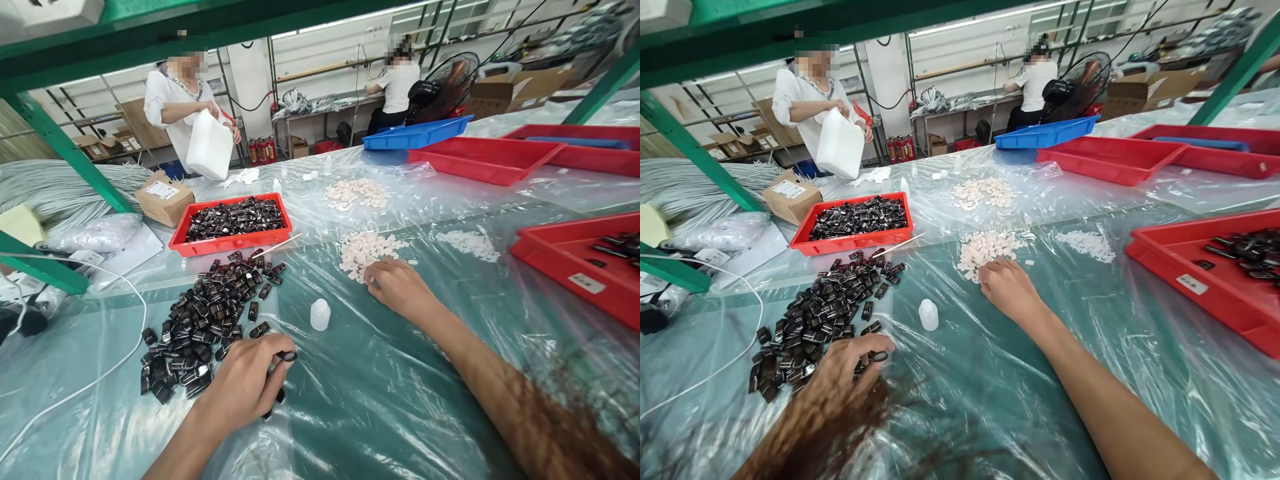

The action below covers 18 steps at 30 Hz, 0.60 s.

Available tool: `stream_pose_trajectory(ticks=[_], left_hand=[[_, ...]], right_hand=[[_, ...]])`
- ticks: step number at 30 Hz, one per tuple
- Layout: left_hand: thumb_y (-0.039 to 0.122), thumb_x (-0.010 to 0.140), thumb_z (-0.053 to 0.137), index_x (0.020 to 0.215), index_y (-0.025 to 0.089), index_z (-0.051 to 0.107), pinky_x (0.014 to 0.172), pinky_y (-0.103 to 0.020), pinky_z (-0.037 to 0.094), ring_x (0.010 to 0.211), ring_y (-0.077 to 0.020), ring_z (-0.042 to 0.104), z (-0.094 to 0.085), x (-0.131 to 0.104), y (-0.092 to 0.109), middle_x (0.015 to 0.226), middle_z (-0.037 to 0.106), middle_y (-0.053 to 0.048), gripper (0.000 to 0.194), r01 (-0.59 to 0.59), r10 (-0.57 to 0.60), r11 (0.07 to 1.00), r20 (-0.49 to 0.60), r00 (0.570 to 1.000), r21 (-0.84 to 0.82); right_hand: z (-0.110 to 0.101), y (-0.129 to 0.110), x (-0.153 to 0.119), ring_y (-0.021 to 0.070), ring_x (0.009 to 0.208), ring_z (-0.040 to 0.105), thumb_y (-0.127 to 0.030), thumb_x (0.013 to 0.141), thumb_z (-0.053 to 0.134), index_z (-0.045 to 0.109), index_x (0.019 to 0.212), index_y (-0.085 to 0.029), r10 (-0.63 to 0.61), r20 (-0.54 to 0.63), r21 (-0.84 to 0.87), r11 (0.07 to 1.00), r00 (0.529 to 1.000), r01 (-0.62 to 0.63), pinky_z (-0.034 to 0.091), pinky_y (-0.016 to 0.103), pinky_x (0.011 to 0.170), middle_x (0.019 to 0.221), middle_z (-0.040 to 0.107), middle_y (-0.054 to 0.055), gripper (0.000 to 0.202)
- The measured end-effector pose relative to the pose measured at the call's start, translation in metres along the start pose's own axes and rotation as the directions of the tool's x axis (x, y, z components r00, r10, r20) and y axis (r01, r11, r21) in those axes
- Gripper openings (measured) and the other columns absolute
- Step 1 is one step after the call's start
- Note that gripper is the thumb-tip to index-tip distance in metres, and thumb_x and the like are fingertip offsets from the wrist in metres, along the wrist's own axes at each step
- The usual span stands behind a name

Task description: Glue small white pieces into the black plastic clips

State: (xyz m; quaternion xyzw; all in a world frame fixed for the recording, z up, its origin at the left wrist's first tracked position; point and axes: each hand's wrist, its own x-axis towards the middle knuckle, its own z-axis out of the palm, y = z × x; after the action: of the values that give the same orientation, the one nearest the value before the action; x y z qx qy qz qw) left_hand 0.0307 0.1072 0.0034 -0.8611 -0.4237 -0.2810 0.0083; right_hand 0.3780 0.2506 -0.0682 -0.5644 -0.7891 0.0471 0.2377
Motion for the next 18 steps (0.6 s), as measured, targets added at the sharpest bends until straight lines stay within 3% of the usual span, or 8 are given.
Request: stream_pose_trajectory(ticks=[4,8,9,11,13,18], left_hand=[[0.032,0.103,0.051,0.112,0.027,0.053,0.053,-0.025,0.052,0.062,-0.0141,0.07,0.002,0.001,-0.003,0.085,0.072,0.004,0.011,-0.081,0.081,0.997,0.04,0.996,-0.018],[0.031,0.103,0.052,0.112,0.026,0.052,0.053,-0.022,0.05,0.06,-0.0118,0.069,0.004,0.004,0.004,0.084,0.072,0.005,0.01,-0.113,0.115,0.992,0.048,0.992,-0.052],[0.031,0.103,0.053,0.111,0.026,0.052,0.053,-0.022,0.05,0.058,-0.0111,0.067,0.004,0.004,0.007,0.081,0.07,0.005,0.009,-0.108,0.112,0.992,0.066,0.992,-0.063],[0.03,0.104,0.054,0.11,0.025,0.052,0.052,-0.022,0.048,0.054,-0.0103,0.064,0.005,0.005,0.013,0.075,0.067,0.007,0.009,-0.091,0.098,0.993,0.108,0.989,-0.075],[0.032,0.104,0.054,0.109,0.025,0.053,0.049,-0.022,0.046,0.05,-0.0097,0.06,0.008,0.005,0.016,0.069,0.063,0.009,0.009,-0.098,0.11,0.991,0.132,0.985,-0.092],[0.039,0.104,0.052,0.109,0.026,0.053,0.043,-0.022,0.044,0.043,-0.0093,0.053,0.013,0.004,0.016,0.061,0.058,0.01,0.014,-0.129,0.142,0.977,0.067,0.988,-0.168]], right_hand=[[-0.014,-0.01,-0.004,0.026,0.097,0.084,0.0,0.101,0.068,0.071,0.084,-0.024,0.036,-0.032,0.041,0.999,0.999,-0.035,0.064,0.037,0.093,0.092,0.088,0.01,0.03],[-0.039,-0.05,-0.021,0.0236,0.101,0.091,-0.014,0.112,0.065,0.079,0.11,-0.024,-0.024,-0.057,0.181,0.983,0.998,0.034,0.071,0.035,0.088,0.114,0.094,0.01,0.018],[-0.045,-0.064,-0.029,0.0219,0.103,0.092,-0.019,0.115,0.067,0.08,0.113,-0.026,-0.085,-0.053,0.275,0.957,0.995,0.097,0.074,0.033,0.092,0.114,0.095,0.007,0.015],[-0.054,-0.095,-0.046,0.0211,0.096,0.093,-0.026,0.115,0.076,0.081,0.111,-0.028,-0.241,-0.092,0.578,0.777,0.966,0.249,0.077,0.031,0.086,0.105,0.093,0.003,0.007],[-0.057,-0.121,-0.061,0.0189,0.087,0.092,-0.023,0.112,0.081,0.08,0.109,-0.031,-0.326,-0.14,0.699,0.636,0.935,0.327,0.077,0.028,0.079,0.098,0.092,0.0,0.009],[-0.048,-0.143,-0.078,0.016,0.081,0.092,-0.014,0.105,0.085,0.081,0.115,-0.037,-0.329,-0.222,0.725,0.574,0.918,0.381,0.078,0.022,0.077,0.103,0.093,-0.004,0.025]])
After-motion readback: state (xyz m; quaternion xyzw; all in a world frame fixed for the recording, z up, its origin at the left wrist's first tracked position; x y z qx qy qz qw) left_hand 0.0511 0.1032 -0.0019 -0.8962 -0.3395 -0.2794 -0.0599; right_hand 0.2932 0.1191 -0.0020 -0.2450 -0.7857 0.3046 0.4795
